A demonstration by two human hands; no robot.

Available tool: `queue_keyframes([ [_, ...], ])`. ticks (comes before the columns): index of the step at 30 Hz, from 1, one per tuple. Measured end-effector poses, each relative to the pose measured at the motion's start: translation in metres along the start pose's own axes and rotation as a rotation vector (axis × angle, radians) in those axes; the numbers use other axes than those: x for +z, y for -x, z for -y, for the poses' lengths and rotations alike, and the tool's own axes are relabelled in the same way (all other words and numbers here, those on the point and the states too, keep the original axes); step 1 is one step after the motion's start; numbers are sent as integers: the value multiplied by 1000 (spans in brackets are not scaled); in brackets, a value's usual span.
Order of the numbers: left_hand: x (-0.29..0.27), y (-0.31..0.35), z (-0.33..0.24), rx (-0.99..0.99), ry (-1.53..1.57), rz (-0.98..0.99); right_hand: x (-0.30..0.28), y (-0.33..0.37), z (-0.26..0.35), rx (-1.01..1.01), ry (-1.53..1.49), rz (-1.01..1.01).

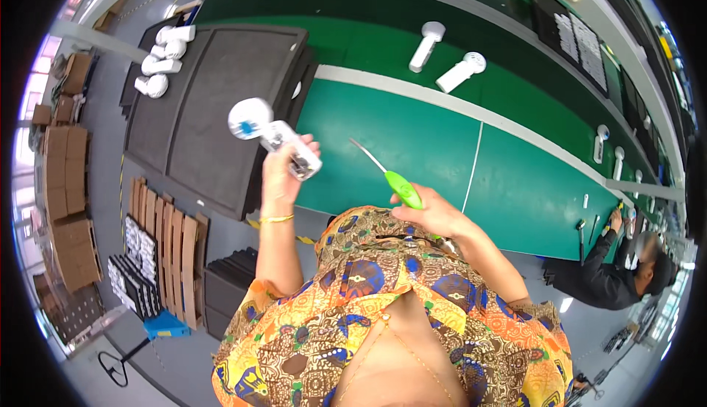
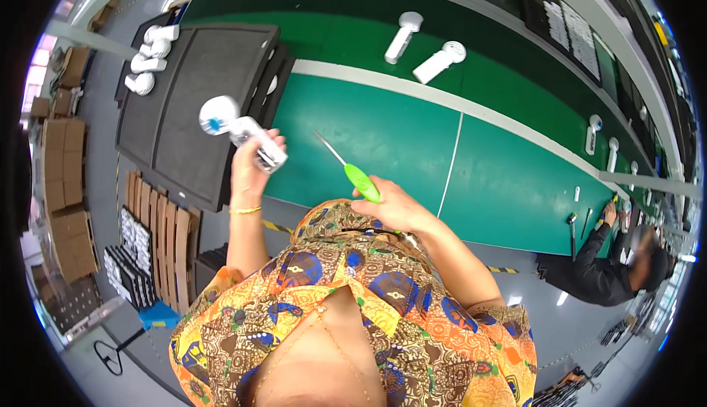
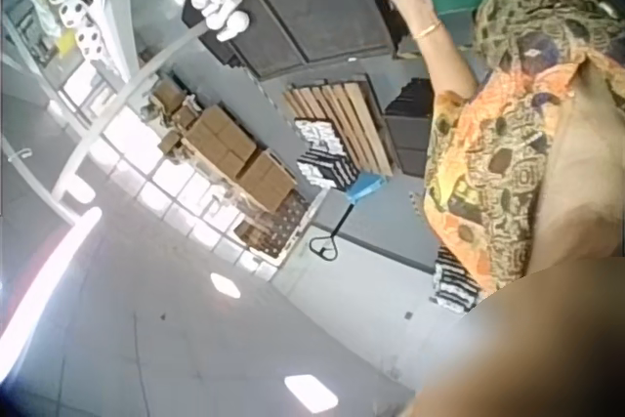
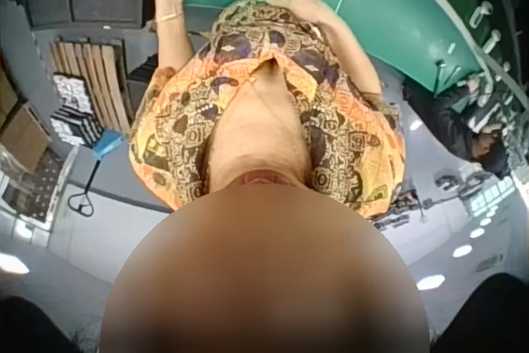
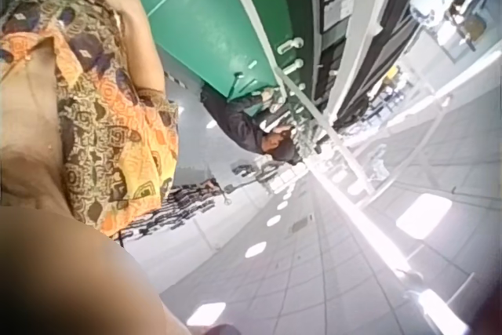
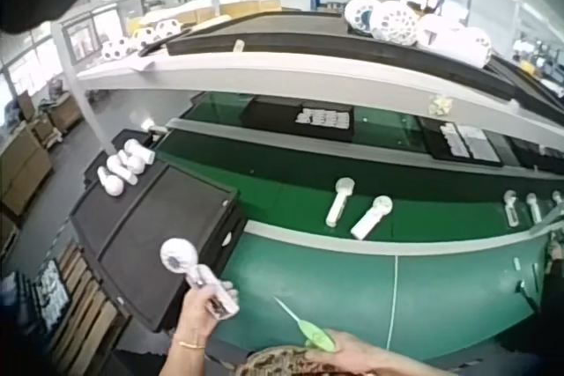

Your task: Cleaning toy fans with a handheld tool and organizing them onto a tray on a production floor.

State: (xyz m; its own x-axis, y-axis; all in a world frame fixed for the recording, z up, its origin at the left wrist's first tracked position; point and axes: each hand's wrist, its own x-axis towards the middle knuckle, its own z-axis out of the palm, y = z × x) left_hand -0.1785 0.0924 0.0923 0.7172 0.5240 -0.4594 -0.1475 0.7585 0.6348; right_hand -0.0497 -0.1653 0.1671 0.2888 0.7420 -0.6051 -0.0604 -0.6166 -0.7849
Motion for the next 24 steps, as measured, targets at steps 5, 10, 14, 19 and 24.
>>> queue_keyframes([
  [5,14,0,32,109,-545,69,11,0,12,-29,1,-22],
  [10,16,3,47,106,-659,-45,15,-10,18,-49,-14,-64],
  [14,8,0,58,159,-800,-80,15,-14,15,18,-88,-42],
  [19,1,0,61,135,-844,-121,23,-14,20,11,-3,-18],
  [24,-4,-2,57,118,-869,-130,18,-25,21,13,-18,-34],
])
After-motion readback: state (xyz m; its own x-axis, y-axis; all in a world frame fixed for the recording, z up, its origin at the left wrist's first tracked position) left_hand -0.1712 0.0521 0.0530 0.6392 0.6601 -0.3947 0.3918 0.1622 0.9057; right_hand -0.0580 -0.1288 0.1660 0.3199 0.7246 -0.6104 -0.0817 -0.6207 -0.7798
